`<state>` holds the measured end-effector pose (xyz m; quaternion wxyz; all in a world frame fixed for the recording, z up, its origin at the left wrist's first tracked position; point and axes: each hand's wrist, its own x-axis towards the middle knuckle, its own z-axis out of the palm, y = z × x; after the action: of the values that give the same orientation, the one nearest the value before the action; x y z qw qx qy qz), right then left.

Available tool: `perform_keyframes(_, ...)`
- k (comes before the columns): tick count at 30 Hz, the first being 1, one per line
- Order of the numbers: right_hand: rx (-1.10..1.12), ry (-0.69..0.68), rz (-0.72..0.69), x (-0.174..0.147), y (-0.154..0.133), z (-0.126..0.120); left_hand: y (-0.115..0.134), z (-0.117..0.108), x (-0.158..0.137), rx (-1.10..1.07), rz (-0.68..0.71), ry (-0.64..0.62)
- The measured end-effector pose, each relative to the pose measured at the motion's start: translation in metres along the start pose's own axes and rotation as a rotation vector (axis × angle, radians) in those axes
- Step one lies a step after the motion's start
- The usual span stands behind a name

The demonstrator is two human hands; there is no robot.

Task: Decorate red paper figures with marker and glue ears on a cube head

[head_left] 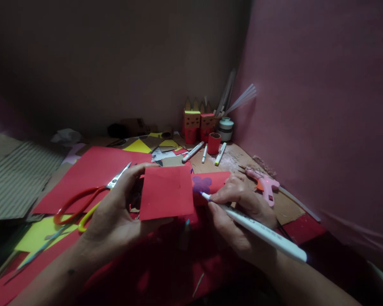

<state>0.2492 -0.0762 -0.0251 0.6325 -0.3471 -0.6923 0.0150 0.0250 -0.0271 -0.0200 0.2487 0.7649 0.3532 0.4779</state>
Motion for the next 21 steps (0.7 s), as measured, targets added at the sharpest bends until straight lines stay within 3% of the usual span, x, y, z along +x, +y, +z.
perform_keyframes(5, -0.023, 0.007, 0.01, -0.0007, 0.0, 0.0003, -0.0018, 0.0005, 0.0021, -0.073, 0.059, -0.018)
perform_keyframes(12, -0.008, 0.054, 0.069, -0.0008, -0.0013, 0.0016, 0.0017, -0.0001, -0.002, -0.054, -0.029, 0.026)
perform_keyframes(21, 0.082, 0.102, 0.138, -0.0052, -0.0007, 0.0017, -0.0042, 0.0007, 0.0017, -0.095, 0.04, 0.009)
